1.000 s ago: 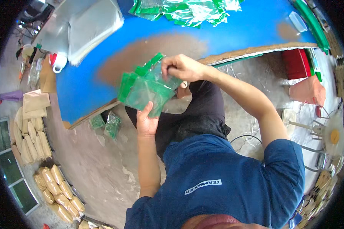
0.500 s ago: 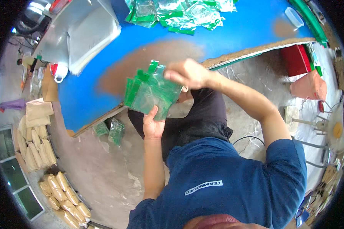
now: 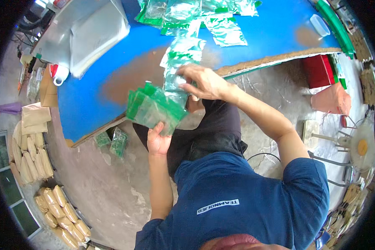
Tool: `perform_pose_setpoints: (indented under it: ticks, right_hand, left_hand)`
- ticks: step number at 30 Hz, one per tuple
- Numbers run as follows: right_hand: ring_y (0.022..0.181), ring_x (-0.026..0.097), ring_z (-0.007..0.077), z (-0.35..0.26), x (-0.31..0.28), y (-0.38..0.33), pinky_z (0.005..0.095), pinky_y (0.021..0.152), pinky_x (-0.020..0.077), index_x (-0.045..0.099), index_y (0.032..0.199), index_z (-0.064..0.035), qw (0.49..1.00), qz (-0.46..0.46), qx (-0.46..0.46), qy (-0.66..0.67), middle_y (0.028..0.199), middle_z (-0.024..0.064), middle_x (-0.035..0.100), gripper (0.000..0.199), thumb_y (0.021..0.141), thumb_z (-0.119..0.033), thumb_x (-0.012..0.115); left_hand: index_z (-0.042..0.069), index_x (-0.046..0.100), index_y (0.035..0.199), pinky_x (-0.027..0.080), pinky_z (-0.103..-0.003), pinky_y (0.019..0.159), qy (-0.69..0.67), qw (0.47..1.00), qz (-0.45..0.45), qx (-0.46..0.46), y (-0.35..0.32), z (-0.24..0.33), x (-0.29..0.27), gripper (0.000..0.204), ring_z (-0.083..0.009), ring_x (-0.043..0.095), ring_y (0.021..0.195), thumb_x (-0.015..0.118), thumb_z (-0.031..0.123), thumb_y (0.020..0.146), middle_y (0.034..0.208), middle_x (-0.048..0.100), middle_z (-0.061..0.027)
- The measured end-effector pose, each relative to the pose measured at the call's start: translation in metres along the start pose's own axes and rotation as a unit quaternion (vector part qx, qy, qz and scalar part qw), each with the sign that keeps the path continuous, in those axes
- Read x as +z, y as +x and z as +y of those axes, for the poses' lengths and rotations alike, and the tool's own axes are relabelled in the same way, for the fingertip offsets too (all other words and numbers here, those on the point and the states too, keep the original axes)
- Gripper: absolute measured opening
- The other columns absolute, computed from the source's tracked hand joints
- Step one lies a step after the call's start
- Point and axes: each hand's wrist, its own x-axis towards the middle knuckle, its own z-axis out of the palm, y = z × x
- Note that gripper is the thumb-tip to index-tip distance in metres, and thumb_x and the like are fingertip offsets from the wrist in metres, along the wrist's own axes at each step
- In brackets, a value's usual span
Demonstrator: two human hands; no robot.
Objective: The worker sorts small green plastic packets on a blue workbench, counting and stacking them before placing the stacks into a larger transparent plastic bag.
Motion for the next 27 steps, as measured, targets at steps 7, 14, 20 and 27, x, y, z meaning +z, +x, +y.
perform_pose_setpoints:
  ticks: [7, 14, 20, 27]
  right_hand:
    - [0.079, 0.067, 0.0318, -0.01, 0.014, 0.026, 0.0401, 0.072, 0.0517, 0.066, 0.098, 0.0003, 0.989, -0.068, 0.093, 0.089, 0.082, 0.0163, 0.067, 0.029, 0.098, -0.028, 0.059]
    - [0.1, 0.064, 0.0354, -0.019, 0.027, 0.019, 0.042, 0.089, 0.0503, 0.061, 0.103, -0.001, 0.997, -0.059, -0.047, -0.033, 0.102, 0.018, 0.066, 0.021, 0.093, -0.019, 0.063]
    - [0.113, 0.058, 0.0398, -0.049, 0.039, 0.04, 0.0452, 0.1, 0.0458, 0.057, 0.119, 0.0004, 0.971, -0.19, 0.042, 0.136, 0.115, 0.0215, 0.063, 0.033, 0.101, -0.025, 0.046]
    - [0.127, 0.05, 0.0383, 0.019, 0.034, 0.074, 0.0484, 0.106, 0.0398, 0.056, 0.13, -0.0043, 0.968, -0.053, -0.108, -0.218, 0.135, 0.0202, 0.054, 0.04, 0.099, -0.026, 0.047]
  left_hand:
    - [0.004, 0.044, 0.141, 0.041, -0.045, 0.11, 0.081, 0.995, 0.047, 0.036, -0.009, -0.002, 0.025, 0.058, -0.0261, 0.052, 0.128, 0.064, 0.001, 0.087, 0.138, 0.053, -0.0096]
    - [0.001, 0.043, 0.139, 0.037, -0.048, 0.113, 0.015, 0.997, 0.029, 0.069, -0.053, 0.033, -0.004, 0.061, -0.0299, 0.05, 0.129, 0.065, 0.0, 0.083, 0.138, 0.052, -0.0118]
    - [0.002, 0.041, 0.143, 0.037, -0.049, 0.113, 0.023, 0.994, 0.06, 0.088, -0.018, 0.017, -0.004, 0.06, -0.0325, 0.049, 0.13, 0.063, 0.0, 0.087, 0.137, 0.053, -0.013]
    - [0.001, 0.042, 0.143, 0.033, -0.053, 0.116, -0.061, 0.995, -0.06, 0.041, -0.033, 0.017, -0.023, 0.064, -0.0347, 0.045, 0.135, 0.068, 0.009, 0.086, 0.143, 0.05, -0.0154]
